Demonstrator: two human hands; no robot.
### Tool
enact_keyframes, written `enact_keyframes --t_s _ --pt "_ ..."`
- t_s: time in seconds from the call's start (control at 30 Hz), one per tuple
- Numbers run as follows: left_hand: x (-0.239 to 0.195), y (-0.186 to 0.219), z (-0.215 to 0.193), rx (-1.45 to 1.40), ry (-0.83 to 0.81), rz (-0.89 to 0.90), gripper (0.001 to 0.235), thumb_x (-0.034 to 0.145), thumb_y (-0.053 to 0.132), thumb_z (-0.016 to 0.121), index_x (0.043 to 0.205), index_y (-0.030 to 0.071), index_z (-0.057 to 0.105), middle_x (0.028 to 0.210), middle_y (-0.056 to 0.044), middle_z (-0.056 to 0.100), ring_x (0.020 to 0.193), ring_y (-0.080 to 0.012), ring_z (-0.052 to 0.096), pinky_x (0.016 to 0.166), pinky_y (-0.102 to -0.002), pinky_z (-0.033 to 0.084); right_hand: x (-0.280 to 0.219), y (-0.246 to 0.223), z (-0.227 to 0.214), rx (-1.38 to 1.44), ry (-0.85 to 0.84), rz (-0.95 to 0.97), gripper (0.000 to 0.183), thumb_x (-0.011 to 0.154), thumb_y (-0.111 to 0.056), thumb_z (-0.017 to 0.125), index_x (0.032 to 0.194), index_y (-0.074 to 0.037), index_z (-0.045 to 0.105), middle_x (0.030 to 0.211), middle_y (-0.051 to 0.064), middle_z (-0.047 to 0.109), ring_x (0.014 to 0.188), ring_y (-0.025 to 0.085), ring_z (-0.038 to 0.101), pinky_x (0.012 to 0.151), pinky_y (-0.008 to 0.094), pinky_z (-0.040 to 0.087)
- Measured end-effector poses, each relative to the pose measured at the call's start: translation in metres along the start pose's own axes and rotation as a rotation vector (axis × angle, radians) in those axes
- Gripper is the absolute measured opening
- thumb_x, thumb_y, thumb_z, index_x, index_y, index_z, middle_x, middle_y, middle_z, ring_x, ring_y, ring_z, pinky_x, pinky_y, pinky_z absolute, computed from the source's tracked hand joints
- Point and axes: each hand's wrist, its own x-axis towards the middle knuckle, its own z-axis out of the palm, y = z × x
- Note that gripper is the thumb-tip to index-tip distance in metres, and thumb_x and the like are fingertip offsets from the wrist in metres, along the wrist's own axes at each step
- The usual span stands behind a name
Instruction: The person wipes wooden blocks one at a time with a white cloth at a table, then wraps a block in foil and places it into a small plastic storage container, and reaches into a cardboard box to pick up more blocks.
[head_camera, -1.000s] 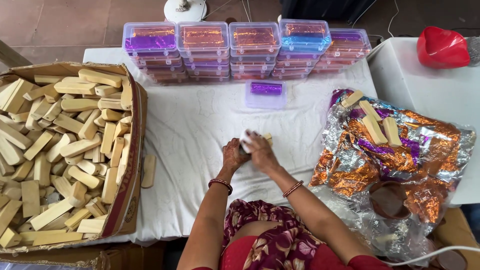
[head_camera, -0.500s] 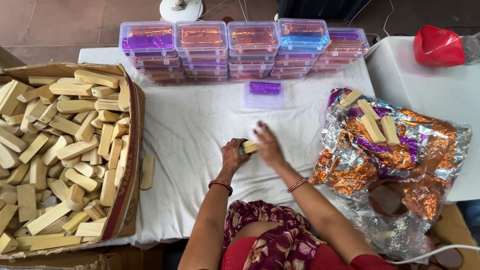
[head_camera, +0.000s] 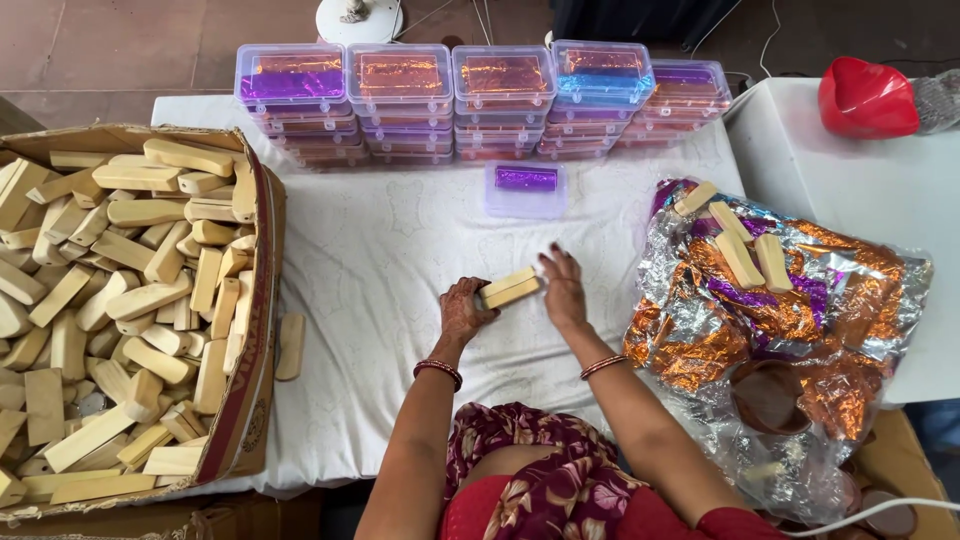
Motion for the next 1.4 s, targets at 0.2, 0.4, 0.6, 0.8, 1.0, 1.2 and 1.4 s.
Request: enact_keyframes --t_s 0.2,0.4,0.6,0.8,1.0,1.2,1.4 --pt "0.018 -0.027 0.025 0.15 -0.031 -0.036 0.071 0.073 0.052 0.088 0.126 0.011 0.064 0.124 -0.007 0.063 0.123 -0.0242 0.058 0.108 -0.044 0.041 -0.024 -0.097 -0.006 -0.081 -0.199 -0.345 0.054 0.095 0.001 0.048 0.136 -0.03 0.062 0.164 -0.002 0.031 0.152 0.028 0.022 0.125 0.052 0.015" --pt "0.001 0.005 -0.007 -0.002 -0.047 -0.039 0.071 0.063 0.04 0.092 0.125 0.017 0.065 0.124 -0.002 0.064 0.121 -0.0234 0.056 0.11 -0.044 0.036 -0.018 -0.028 -0.014 -0.121 -0.177 -0.307 0.066 0.09 0.014 0.039 0.144 -0.02 0.056 0.166 0.002 0.032 0.154 0.027 0.021 0.127 0.049 0.014" --pt "-0.002 0.009 -0.012 -0.006 -0.04 -0.03 0.069 0.066 0.038 0.091 0.126 0.017 0.065 0.126 -0.002 0.064 0.123 -0.0234 0.055 0.111 -0.045 0.036 0.001 -0.04 -0.013 0.009 -0.053 -0.151 0.047 0.098 0.004 0.046 0.139 -0.013 0.061 0.164 0.005 0.037 0.152 0.03 0.026 0.127 0.047 0.023" --pt "0.017 -0.013 0.011 0.146 -0.131 -0.101 0.074 0.076 0.036 0.087 0.133 0.003 0.054 0.128 -0.013 0.056 0.123 -0.0269 0.052 0.11 -0.044 0.036 -0.022 -0.094 0.019 -0.147 -0.156 -0.43 0.068 0.092 0.007 0.035 0.151 -0.022 0.052 0.168 0.004 0.029 0.155 0.026 0.021 0.128 0.051 0.012" --pt "0.002 0.002 -0.006 -0.009 -0.06 -0.047 0.071 0.066 0.039 0.089 0.128 0.016 0.062 0.126 -0.004 0.061 0.124 -0.0239 0.053 0.112 -0.043 0.035 -0.004 -0.076 -0.035 -0.203 -0.346 -0.184 0.044 0.107 -0.033 0.038 0.147 -0.018 0.046 0.164 0.002 0.024 0.153 0.026 0.018 0.125 0.053 0.01" --pt "-0.001 0.0 -0.005 -0.028 -0.026 0.004 0.069 0.068 0.038 0.089 0.129 0.017 0.062 0.127 -0.004 0.062 0.124 -0.0238 0.054 0.113 -0.044 0.034 0.02 -0.019 0.013 -0.009 -0.137 -0.004 0.056 0.094 0.002 0.04 0.147 -0.011 0.055 0.167 0.007 0.036 0.148 0.029 0.034 0.13 0.043 0.028" --pt "0.056 -0.095 0.1 0.31 0.108 0.158 0.045 0.076 0.04 0.092 0.104 0.011 0.07 0.136 -0.02 0.055 0.133 -0.0336 0.045 0.108 -0.049 0.031 -0.012 -0.105 0.017 -0.166 -0.177 -0.402 0.044 0.103 -0.02 0.046 0.145 -0.012 0.052 0.164 0.007 0.032 0.153 0.028 0.022 0.127 0.052 0.016"
